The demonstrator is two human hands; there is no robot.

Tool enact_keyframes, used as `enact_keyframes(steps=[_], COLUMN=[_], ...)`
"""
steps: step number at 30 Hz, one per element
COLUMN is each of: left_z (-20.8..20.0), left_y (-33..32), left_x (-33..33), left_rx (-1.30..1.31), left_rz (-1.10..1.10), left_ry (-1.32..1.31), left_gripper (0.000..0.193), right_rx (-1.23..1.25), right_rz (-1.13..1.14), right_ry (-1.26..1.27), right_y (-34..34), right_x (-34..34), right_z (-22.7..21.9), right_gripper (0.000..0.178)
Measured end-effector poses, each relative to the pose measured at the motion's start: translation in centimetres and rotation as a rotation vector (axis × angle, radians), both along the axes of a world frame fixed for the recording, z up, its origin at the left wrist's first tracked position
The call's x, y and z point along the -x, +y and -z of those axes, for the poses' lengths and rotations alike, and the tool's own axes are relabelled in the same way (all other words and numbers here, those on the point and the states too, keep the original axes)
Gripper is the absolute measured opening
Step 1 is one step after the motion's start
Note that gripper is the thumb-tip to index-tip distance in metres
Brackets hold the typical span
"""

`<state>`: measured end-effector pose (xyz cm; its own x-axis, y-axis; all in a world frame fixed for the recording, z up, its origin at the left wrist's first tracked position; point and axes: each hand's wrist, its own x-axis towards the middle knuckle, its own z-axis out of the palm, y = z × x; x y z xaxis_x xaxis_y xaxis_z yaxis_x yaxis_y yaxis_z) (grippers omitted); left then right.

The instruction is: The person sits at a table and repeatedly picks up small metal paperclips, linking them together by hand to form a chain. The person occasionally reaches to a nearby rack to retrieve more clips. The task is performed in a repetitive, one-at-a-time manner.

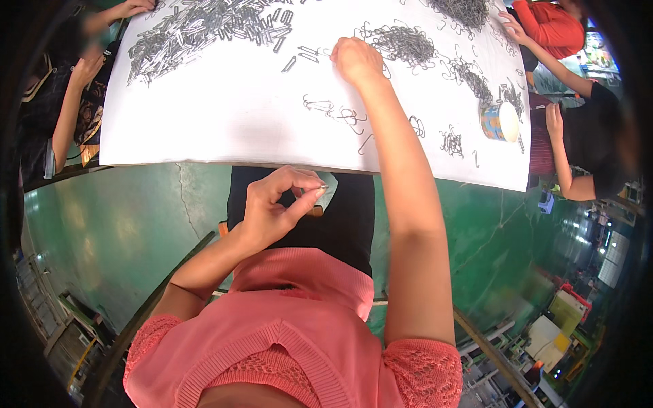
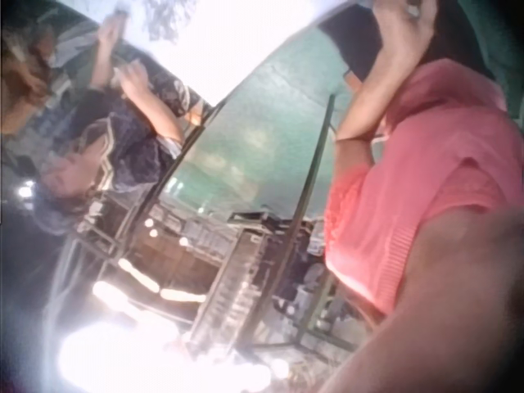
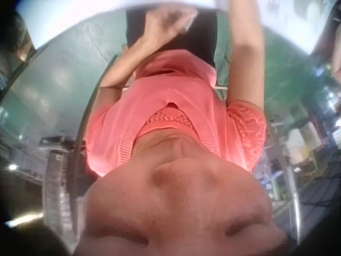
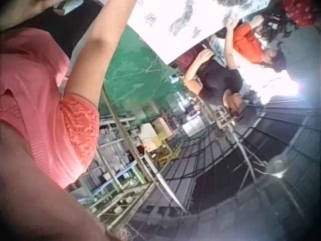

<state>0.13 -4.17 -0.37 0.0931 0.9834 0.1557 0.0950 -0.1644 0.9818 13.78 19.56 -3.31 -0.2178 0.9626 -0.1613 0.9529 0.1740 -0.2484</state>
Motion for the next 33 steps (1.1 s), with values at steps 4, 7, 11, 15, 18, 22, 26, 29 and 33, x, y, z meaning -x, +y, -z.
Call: enact_keyframes(steps=[4,7,11,15,18,22,26,29,33], left_z=[0.2,0.4,0.9,0.6,0.4,0.1,0.0,-0.1,0.4], left_y=[0.1,0.1,0.3,0.4,0.3,0.1,-0.3,-0.5,-0.8], left_x=[0.1,0.0,0.0,-0.1,-0.2,-0.5,-0.8,-0.9,-1.2], left_rx=[-0.018,-0.026,-0.025,-0.06,-0.057,-0.073,-0.083,-0.137,-0.169], left_rz=[-0.016,-0.032,-0.028,-0.053,-0.099,-0.11,-0.101,-0.126,-0.155], left_ry=[-0.01,-0.008,-0.008,0.032,0.07,0.082,0.101,0.121,0.115], left_gripper=[0.007,0.008,0.009,0.01,0.011,0.012,0.011,0.011,0.011], right_rx=[-0.033,0.215,0.484,0.494,0.48,0.29,0.129,0.002,-0.128], right_rz=[-0.026,0.058,0.295,0.385,0.368,0.396,0.426,0.44,0.398], right_ry=[0.037,0.571,1.143,1.304,1.46,1.462,1.376,1.382,1.389], right_y=[-1.7,-2.6,-8.1,-15.2,-19.9,-23.6,-24.2,-24.6,-25.3], right_x=[-1.4,-4.9,-5.4,-4.6,-4.2,-2.9,-2.3,-1.2,-0.2], right_z=[0.1,0.5,-2.5,-6.1,-7.3,-6.9,-5.6,-5.5,-5.1], right_gripper=[0.014,0.014,0.016,0.015,0.01,0.004,0.006,0.006,0.006])
